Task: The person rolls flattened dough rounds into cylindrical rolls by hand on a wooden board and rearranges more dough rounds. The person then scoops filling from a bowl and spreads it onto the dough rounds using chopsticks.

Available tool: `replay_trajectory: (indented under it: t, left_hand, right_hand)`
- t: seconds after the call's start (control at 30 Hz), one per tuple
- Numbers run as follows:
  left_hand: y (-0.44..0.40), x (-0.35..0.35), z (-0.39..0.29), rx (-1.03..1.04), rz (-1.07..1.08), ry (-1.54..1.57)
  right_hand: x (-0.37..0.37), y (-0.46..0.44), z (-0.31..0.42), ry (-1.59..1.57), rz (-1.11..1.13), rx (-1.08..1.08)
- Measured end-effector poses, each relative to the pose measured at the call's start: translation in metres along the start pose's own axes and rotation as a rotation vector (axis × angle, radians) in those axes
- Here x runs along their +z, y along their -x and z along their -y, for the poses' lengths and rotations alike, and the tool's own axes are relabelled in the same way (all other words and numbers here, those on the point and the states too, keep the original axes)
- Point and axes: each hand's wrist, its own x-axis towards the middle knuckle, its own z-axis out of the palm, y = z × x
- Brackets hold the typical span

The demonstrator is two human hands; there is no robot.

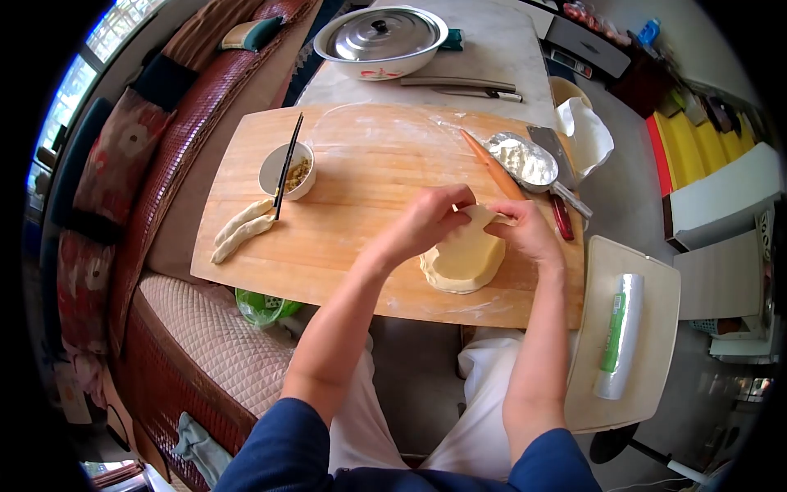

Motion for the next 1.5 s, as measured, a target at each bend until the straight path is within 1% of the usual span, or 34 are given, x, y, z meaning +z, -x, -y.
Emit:
replay_trajectory:
  t: [0.03,0.1,0.13,0.17,0.27,0.37,0.43,0.47,0.5,0.53,0.57,0.6,0.63,0.7,0.73,0.77,0.87,0.9,0.97,1.0,1.1,1.17,1.2,1.23,1.33,1.5]
  left_hand:
    - [0.006,-0.011,-0.010,-0.055,-0.008,0.043]
    - [0.019,-0.035,-0.026,-0.148,-0.013,0.099]
    - [0.027,-0.047,-0.024,-0.125,-0.035,0.107]
    - [0.036,-0.060,-0.026,-0.173,0.002,0.112]
    - [0.064,-0.096,-0.030,-0.278,0.070,0.138]
    - [0.084,-0.119,-0.016,-0.336,0.049,0.123]
    - [0.092,-0.133,-0.004,-0.415,0.034,0.139]
    - [0.093,-0.137,0.010,-0.435,-0.033,0.087]
    - [0.094,-0.138,0.031,-0.455,-0.101,0.034]
    - [0.096,-0.139,0.056,-0.474,-0.171,-0.020]
    - [0.100,-0.139,0.100,-0.426,-0.252,-0.134]
    - [0.098,-0.136,0.106,-0.374,-0.332,-0.247]
    - [0.103,-0.132,0.111,-0.489,-0.363,-0.535]
    - [0.102,-0.122,0.109,-0.525,-0.429,-0.795]
    - [0.099,-0.117,0.105,-0.540,-0.458,-0.924]
    - [0.095,-0.113,0.107,-0.495,-0.472,-0.950]
    - [0.079,-0.094,0.097,-0.262,-0.341,-0.813]
    - [0.074,-0.084,0.096,-0.220,-0.290,-0.707]
    - [0.066,-0.066,0.093,-0.173,-0.231,-0.667]
    - [0.062,-0.058,0.094,-0.159,-0.211,-0.661]
    - [0.048,-0.038,0.096,-0.079,-0.291,-0.658]
    - [0.037,-0.021,0.095,-0.072,-0.313,-0.538]
    - [0.032,-0.013,0.096,-0.069,-0.323,-0.478]
    - [0.028,-0.005,0.097,-0.015,-0.343,-0.485]
    - [0.018,0.009,0.104,-0.077,-0.302,-0.461]
    - [0.009,0.015,0.113,-0.126,-0.278,-0.484]
  right_hand:
    - [0.001,0.002,0.013,-0.087,0.004,0.022]
    - [0.007,0.003,0.039,-0.132,0.056,0.030]
    - [0.013,0.003,0.050,-0.156,0.080,0.033]
    - [0.020,0.002,0.061,-0.151,0.112,0.044]
    - [0.054,-0.012,0.061,-0.249,0.324,0.027]
    - [0.089,-0.029,0.056,-0.292,0.346,0.028]
    - [0.119,-0.044,0.041,-0.383,0.237,0.055]
    - [0.134,-0.052,0.029,-0.429,0.183,0.072]
    - [0.150,-0.063,0.006,-0.419,0.114,0.037]
    - [0.160,-0.069,-0.012,-0.306,-0.012,-0.027]
    - [0.166,-0.075,-0.027,-0.191,-0.136,-0.094]
    - [0.168,-0.079,-0.027,-0.073,-0.262,-0.162]
    - [0.162,-0.080,-0.029,-0.060,-0.319,-0.128]
    - [0.138,-0.080,-0.032,0.083,-0.440,-0.216]
    - [0.120,-0.076,-0.032,0.187,-0.447,-0.164]
    - [0.100,-0.071,-0.031,0.294,-0.457,-0.113]
    - [0.061,-0.040,-0.015,0.729,-0.372,0.152]
    - [0.057,-0.035,-0.017,0.742,-0.348,0.223]
    - [0.051,-0.028,-0.026,0.761,-0.304,0.368]
    - [0.048,-0.027,-0.030,0.743,-0.285,0.296]
    - [0.046,-0.028,-0.043,0.720,-0.245,0.088]
    - [0.050,-0.034,-0.050,0.749,-0.227,-0.045]
    - [0.053,-0.035,-0.050,0.741,-0.220,-0.034]
    - [0.055,-0.036,-0.049,0.733,-0.212,-0.023]
    - [0.057,-0.036,-0.048,0.734,-0.199,-0.001]
    - [0.055,-0.037,-0.045,0.685,-0.189,0.007]
